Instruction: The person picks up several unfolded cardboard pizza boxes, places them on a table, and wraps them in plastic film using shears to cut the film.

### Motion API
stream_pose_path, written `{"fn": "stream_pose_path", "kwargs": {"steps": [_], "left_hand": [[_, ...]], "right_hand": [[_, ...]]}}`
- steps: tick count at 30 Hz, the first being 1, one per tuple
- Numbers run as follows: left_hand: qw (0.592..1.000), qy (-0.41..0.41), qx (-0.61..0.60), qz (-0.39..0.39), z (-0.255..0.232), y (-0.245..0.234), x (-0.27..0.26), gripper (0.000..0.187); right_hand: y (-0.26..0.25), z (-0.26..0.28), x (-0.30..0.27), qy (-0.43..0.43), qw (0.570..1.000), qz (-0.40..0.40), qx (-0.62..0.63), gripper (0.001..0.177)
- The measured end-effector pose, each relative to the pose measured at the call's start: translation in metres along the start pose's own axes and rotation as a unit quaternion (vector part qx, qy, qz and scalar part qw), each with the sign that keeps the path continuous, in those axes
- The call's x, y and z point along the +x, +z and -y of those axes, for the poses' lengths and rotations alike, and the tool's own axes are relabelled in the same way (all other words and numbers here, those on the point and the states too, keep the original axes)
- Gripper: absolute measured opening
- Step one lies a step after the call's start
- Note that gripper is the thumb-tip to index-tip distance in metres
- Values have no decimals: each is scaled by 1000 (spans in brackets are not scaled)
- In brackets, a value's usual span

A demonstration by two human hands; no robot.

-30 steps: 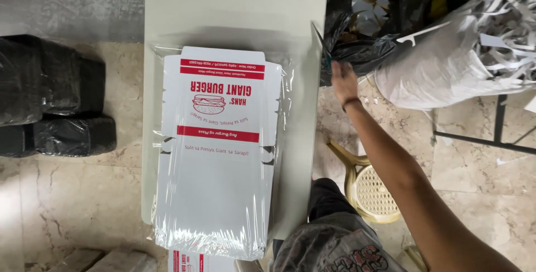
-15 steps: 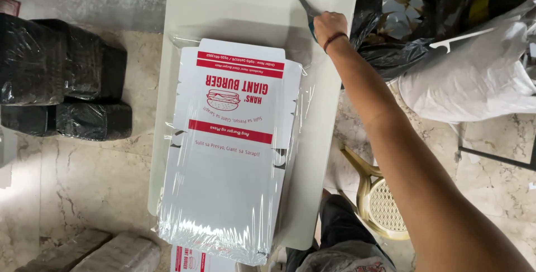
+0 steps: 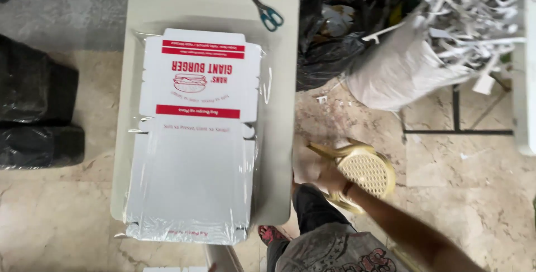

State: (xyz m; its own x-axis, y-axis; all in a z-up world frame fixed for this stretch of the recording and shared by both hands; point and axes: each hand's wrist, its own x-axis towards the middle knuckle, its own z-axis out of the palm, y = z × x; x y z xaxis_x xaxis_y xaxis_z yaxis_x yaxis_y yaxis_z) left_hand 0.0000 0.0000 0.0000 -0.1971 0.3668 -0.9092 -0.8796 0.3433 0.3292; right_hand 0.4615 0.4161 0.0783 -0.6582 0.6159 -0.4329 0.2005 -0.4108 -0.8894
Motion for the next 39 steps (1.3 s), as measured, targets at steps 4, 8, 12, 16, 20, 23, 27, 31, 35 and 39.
{"fn": "stream_pose_path", "kwargs": {"steps": [4, 8, 12, 16, 20, 23, 27, 31, 35, 39], "left_hand": [[999, -9, 18, 35, 47, 32, 30, 102], [998, -35, 42, 41, 85, 47, -5, 103], [996, -77, 15, 32, 173, 90, -40, 104], [987, -150, -38, 46, 218, 145, -84, 109], [969, -237, -62, 37, 254, 177, -123, 116], [932, -304, 132, 144, 272, 161, -154, 124], [746, 221, 440, 448, 262, 121, -103, 44], [868, 55, 441, 220, 237, -16, 12, 57], [943, 18, 329, -46, 180, -87, -57, 57], [906, -30, 373, -197, 152, -97, -123, 58]], "right_hand": [[113, -70, -97, 281, 907, 168, -264, 104], [173, -192, -149, 209, 921, 231, -233, 62], [250, -156, -174, 367, 887, 128, 247, 62], [269, -29, -256, 231, 938, -102, -237, 60], [213, -84, -300, 291, 931, -172, -135, 59], [168, -81, -338, 349, 901, -233, -113, 57], [128, 2, -379, 346, 870, -340, -91, 45], [64, -30, -389, 283, 854, -430, -72, 37], [22, -31, -387, 251, 857, -443, -84, 38], [-25, -27, -371, 290, 814, -503, -23, 35]]}}
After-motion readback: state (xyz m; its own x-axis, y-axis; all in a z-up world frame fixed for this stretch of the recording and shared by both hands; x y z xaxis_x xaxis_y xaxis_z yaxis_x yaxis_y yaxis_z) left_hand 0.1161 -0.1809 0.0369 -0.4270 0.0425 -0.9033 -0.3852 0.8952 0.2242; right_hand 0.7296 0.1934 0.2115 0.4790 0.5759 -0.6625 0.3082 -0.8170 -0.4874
